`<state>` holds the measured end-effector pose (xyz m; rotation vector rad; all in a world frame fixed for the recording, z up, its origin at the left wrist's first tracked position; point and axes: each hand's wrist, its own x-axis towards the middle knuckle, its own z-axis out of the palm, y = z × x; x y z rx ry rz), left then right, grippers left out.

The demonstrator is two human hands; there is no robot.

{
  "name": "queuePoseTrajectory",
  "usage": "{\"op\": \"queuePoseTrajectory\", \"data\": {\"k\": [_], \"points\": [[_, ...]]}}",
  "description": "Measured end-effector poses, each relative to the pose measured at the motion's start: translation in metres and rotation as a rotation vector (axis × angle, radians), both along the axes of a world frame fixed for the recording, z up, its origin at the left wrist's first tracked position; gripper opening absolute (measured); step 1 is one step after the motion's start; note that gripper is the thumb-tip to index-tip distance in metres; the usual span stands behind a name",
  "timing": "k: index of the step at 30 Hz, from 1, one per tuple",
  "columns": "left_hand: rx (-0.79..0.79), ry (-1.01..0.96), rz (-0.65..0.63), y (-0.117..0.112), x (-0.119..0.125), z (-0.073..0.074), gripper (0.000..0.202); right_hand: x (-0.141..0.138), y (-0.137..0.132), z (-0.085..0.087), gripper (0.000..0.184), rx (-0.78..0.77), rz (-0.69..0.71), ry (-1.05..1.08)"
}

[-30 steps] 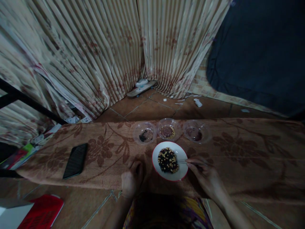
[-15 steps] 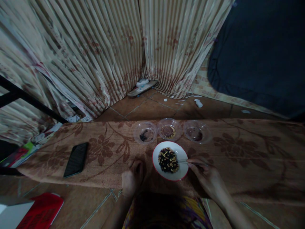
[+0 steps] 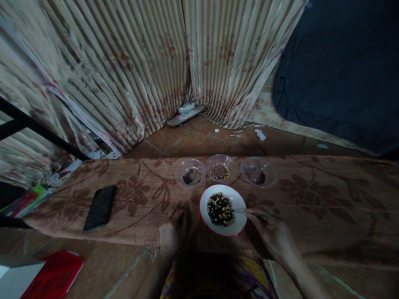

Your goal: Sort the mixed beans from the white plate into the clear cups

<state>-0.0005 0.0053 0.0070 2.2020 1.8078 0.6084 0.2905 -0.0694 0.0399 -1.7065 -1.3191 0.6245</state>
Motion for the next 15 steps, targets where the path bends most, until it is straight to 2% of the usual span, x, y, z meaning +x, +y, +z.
{"op": "queuePoseTrajectory", "data": {"k": [6, 11, 15], "points": [[0.009, -0.002, -0.006, 0.0, -0.001, -0.001, 0.02, 0.01, 0.001, 0.016, 0.033, 0.056, -0.057, -0.035], [0.036, -0.002, -0.01, 0.001, -0.003, -0.006, 0.017, 0.052, 0.022, 0.03, 0.03, 0.206, -0.21, -0.174], [0.037, -0.003, -0.002, 0.0, -0.006, -0.011, 0.015, 0.086, 0.045, 0.028, 0.034, 0.291, -0.345, -0.202]]}}
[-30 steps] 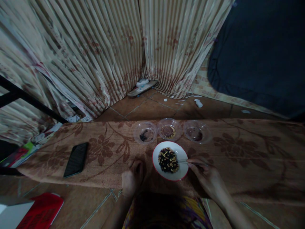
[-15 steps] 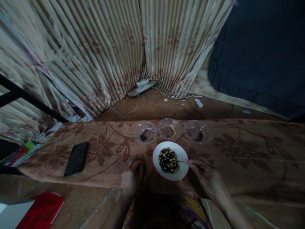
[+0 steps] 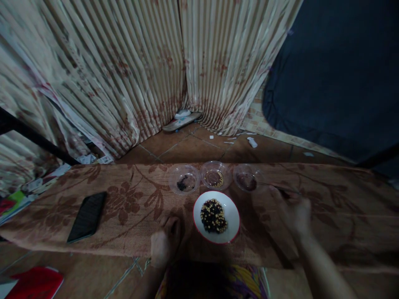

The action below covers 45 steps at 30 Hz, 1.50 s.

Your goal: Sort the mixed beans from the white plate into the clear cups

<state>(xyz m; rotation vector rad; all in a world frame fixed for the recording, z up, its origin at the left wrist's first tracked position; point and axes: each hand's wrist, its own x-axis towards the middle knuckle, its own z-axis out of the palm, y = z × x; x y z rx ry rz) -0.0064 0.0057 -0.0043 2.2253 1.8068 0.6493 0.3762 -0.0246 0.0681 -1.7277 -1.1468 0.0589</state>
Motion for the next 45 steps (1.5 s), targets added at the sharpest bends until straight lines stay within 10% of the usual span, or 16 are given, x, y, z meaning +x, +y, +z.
{"op": "queuePoseTrajectory", "data": {"k": [7, 18, 45], "points": [[-0.022, 0.005, 0.0, 0.0, 0.003, 0.006, 0.016, -0.025, -0.008, -0.006, 0.031, 0.025, -0.009, 0.135], [-0.051, -0.034, 0.017, -0.002, 0.006, 0.006, 0.023, -0.075, -0.047, -0.018, 0.03, -0.325, 0.367, 0.263], [-0.084, -0.025, 0.024, -0.002, 0.006, 0.005, 0.02, -0.078, -0.049, -0.02, 0.037, -0.423, 0.313, 0.24]]}}
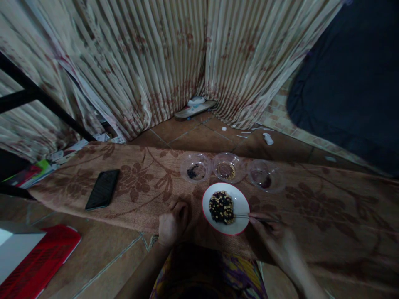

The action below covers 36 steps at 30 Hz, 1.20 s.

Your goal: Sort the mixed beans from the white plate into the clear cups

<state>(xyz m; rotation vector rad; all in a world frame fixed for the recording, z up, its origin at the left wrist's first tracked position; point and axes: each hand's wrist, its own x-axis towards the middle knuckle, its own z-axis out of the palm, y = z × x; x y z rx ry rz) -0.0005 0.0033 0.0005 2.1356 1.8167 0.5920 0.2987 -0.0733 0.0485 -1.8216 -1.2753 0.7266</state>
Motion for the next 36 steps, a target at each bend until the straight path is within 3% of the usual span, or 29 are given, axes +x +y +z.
{"op": "queuePoseTrajectory", "data": {"k": [6, 11, 17, 21, 24, 30, 36], "points": [[0.017, 0.009, 0.0, 0.0, -0.001, -0.002, 0.019, 0.001, 0.0, -0.001, 0.036, -0.011, 0.003, 0.017], [0.042, 0.005, -0.029, 0.0, -0.002, -0.003, 0.022, 0.005, 0.006, 0.009, 0.03, 0.078, -0.051, 0.035], [0.064, -0.003, -0.032, 0.0, -0.002, -0.004, 0.024, 0.003, 0.051, 0.031, 0.028, 0.294, -0.196, 0.039], [0.081, 0.023, -0.029, 0.001, -0.002, -0.007, 0.024, -0.002, 0.088, 0.033, 0.027, 0.429, -0.227, 0.097], [0.07, 0.028, -0.03, 0.001, -0.002, -0.007, 0.022, -0.007, 0.097, 0.035, 0.026, 0.469, -0.243, 0.085], [0.071, 0.002, -0.036, -0.001, -0.001, -0.002, 0.021, -0.01, 0.064, 0.037, 0.028, 0.35, -0.255, 0.069], [0.071, -0.016, -0.04, -0.002, -0.001, -0.002, 0.02, 0.004, 0.011, 0.017, 0.032, 0.109, -0.138, 0.001]]}}
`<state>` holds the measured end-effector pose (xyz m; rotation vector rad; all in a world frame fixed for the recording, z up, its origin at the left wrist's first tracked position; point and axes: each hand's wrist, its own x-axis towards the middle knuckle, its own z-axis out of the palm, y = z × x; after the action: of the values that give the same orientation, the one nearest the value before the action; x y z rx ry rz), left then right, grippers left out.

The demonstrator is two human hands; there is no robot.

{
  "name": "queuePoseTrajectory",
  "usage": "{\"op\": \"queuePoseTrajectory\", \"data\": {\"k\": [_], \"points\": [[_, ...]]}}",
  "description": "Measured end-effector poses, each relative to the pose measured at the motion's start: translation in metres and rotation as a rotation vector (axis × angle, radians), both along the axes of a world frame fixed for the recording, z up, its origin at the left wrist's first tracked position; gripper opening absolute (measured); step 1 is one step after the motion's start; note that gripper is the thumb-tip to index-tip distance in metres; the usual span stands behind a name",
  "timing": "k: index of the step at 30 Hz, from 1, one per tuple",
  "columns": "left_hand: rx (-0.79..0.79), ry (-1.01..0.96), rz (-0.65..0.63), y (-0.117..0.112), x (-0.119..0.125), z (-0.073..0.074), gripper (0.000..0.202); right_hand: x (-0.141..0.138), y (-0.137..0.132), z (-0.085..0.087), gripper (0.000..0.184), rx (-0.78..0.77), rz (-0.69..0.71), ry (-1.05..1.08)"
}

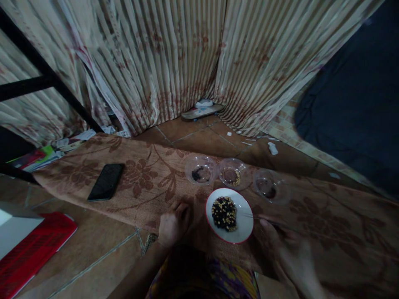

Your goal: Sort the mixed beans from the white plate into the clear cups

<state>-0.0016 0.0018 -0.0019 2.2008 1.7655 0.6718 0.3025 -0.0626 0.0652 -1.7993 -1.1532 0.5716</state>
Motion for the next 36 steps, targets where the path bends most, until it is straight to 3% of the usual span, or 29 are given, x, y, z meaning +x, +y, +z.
{"op": "queuePoseTrajectory", "data": {"k": [4, 12, 36], "points": [[-0.012, 0.004, 0.007, 0.0, 0.001, 0.001, 0.021, 0.005, -0.019, -0.014, 0.037, -0.129, 0.085, -0.037], [-0.06, 0.008, 0.017, -0.001, 0.002, 0.004, 0.025, -0.001, -0.017, -0.025, 0.039, -0.124, 0.1, -0.063], [-0.048, 0.006, 0.022, 0.0, 0.002, 0.003, 0.023, -0.004, -0.017, -0.024, 0.036, -0.07, 0.062, -0.001]]}}
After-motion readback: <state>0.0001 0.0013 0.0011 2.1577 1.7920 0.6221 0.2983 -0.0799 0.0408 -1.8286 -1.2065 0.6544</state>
